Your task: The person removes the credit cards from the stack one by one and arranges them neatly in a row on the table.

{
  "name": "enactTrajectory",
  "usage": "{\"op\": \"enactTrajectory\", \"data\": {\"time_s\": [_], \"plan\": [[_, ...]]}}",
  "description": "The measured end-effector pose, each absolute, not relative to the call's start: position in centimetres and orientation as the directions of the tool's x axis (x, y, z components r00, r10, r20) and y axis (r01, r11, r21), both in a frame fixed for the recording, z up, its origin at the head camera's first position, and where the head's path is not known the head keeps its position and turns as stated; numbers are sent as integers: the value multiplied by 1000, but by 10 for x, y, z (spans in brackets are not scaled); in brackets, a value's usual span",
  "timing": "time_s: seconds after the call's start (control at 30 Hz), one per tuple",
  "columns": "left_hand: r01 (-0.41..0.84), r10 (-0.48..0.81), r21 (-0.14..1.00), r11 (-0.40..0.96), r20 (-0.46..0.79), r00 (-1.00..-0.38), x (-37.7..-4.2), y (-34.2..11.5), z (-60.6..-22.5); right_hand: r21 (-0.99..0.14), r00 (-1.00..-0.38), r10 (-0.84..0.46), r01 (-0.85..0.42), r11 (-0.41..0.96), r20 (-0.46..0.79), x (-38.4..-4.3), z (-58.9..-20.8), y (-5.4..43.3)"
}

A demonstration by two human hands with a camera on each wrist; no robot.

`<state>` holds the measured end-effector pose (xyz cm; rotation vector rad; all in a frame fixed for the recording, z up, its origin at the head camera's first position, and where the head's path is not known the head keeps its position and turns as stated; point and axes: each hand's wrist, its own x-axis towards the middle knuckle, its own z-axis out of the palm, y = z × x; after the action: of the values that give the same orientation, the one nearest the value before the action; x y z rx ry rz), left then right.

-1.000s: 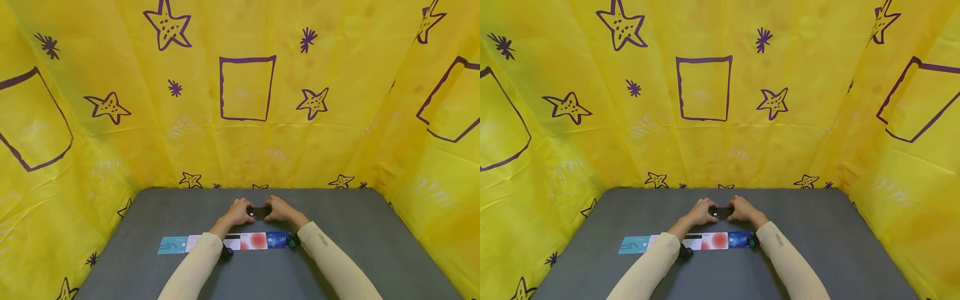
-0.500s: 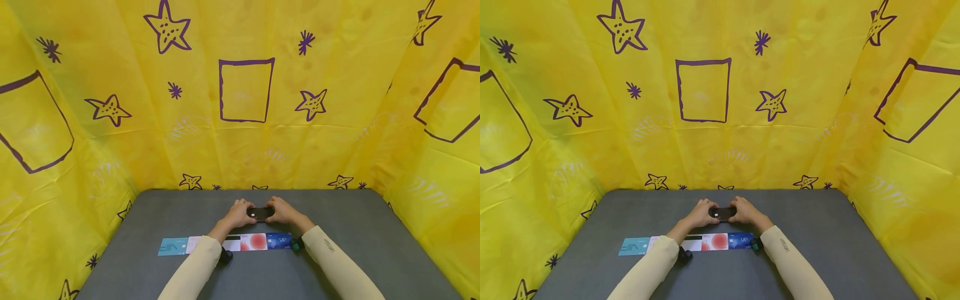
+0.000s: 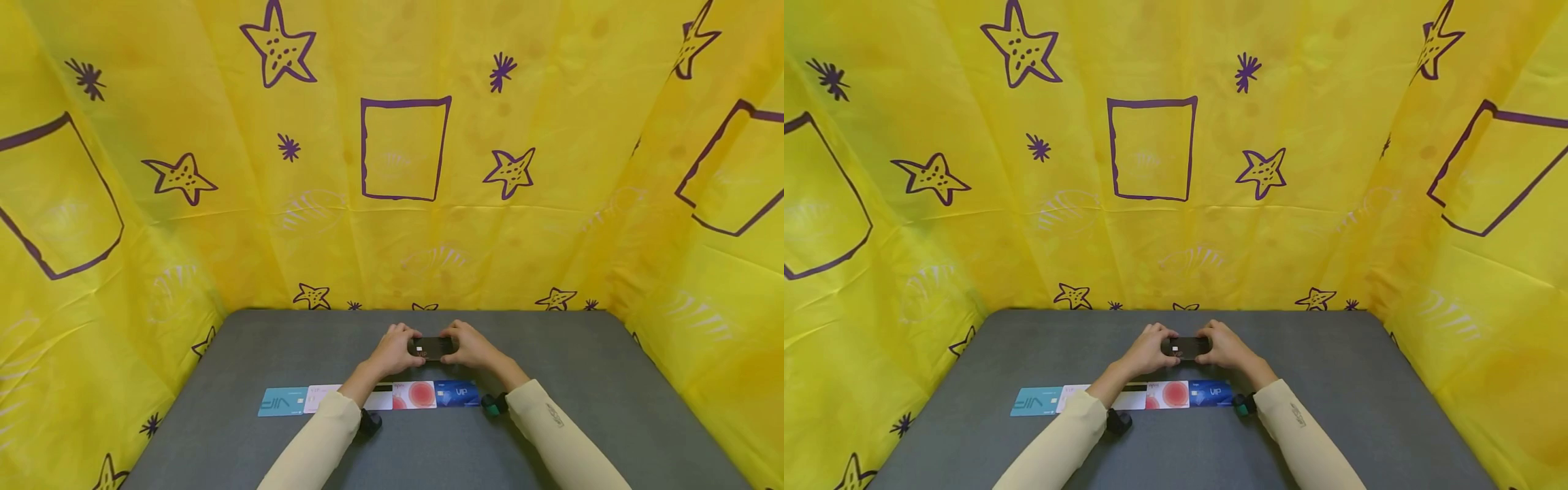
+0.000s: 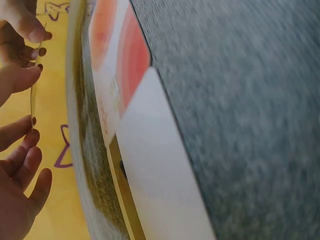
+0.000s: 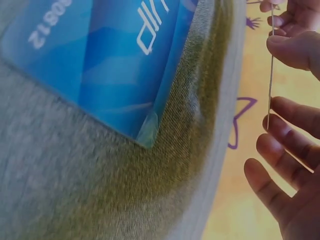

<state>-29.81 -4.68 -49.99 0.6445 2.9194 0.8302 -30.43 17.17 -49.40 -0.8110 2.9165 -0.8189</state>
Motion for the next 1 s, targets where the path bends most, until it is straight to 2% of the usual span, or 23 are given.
{"op": "enactTrajectory", "data": {"time_s": [0.47, 0.7, 1.0], "plan": [[395, 396, 500, 771, 109, -912, -280, -26, -490, -516, -882, -449, -454, 726, 145, -285, -490, 194], [401, 395, 503, 766, 123, -910, -272, -15, -493, -480, -877, -447, -472, 739, 175, -273, -491, 206], [442, 430, 479, 759, 142, -892, -262, 1, -497, -487, -885, -423, -462, 741, 197, -256, -492, 221]]}}
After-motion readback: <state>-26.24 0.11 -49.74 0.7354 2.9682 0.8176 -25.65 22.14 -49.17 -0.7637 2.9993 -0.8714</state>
